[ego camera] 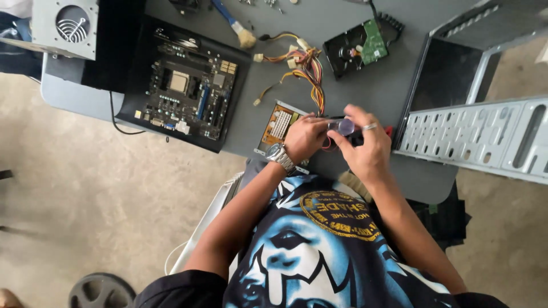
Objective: The person is disassembling and cleaning a computer power supply unit using a screwdriver and a brush, while also handling internal cables and a cooling fan.
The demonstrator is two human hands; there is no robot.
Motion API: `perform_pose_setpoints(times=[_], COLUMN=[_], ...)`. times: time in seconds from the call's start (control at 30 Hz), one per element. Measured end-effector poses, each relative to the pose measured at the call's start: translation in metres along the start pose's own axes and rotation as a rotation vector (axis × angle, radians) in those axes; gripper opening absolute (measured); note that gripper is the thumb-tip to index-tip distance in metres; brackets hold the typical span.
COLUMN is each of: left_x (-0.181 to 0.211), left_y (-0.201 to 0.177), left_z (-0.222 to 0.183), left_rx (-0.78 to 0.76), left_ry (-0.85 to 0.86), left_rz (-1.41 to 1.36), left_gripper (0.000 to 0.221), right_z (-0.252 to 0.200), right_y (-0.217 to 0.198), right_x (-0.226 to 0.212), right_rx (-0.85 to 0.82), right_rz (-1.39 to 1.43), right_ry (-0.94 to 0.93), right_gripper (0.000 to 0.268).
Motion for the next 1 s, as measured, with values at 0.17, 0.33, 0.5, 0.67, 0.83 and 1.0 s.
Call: perform_pose_setpoints(times=[0.17, 0.33, 0.5, 0.67, 0.83, 1.0], left_x=[-0.027, -0.026, -0.024, -0.001, 0.002, -0.004], left_y=[0.009, 0.012, 0.013, -0.024, -0.034, -0.023], left_z=[0.002, 0.008, 0.016, 0.026, 0.031, 0.031], left_rx=[-0.025, -0.021, -0.013, -0.183, -0.282, -0.197], left_ry=[0.029, 0.030, 0.000, -0.030, -0.182, -0.198], left_rz=[-0.023, 0.008, -0.004, -0.166, -0.014, -0.010], left_gripper=[0.007, 0.012, 0.019, 0.016, 0.012, 0.021], right_z=[0.031, 0.021, 0.021, 0.032, 0.026, 0.018], right_y=[-0.023, -0.016, -0.016, -0.031, -0.031, -0.023], right_x=[-0.023, -0.008, 0.005, -0.013, -0.003, 0.003], right_rx=[-0.375, -0.283, -0.111, -0.327, -0.147, -0.034], right_rz=[0.300, 0.232, 0.319, 0.598, 0.466, 0.289], right_ry=[0.065, 0.083, 0.266, 0.283, 0.231, 0.157], right_gripper=[0.036, 0.063, 0.025, 0.021, 0.020, 0.014])
Point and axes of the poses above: each hand's wrist, its own z-axis towards the middle knuckle, its own y-axis out of the palm, x = y × z, the point moved 3 cm from there along z, towards the middle knuckle, and after that the axes turned 6 degrees about -x, right-handed, at the moved point
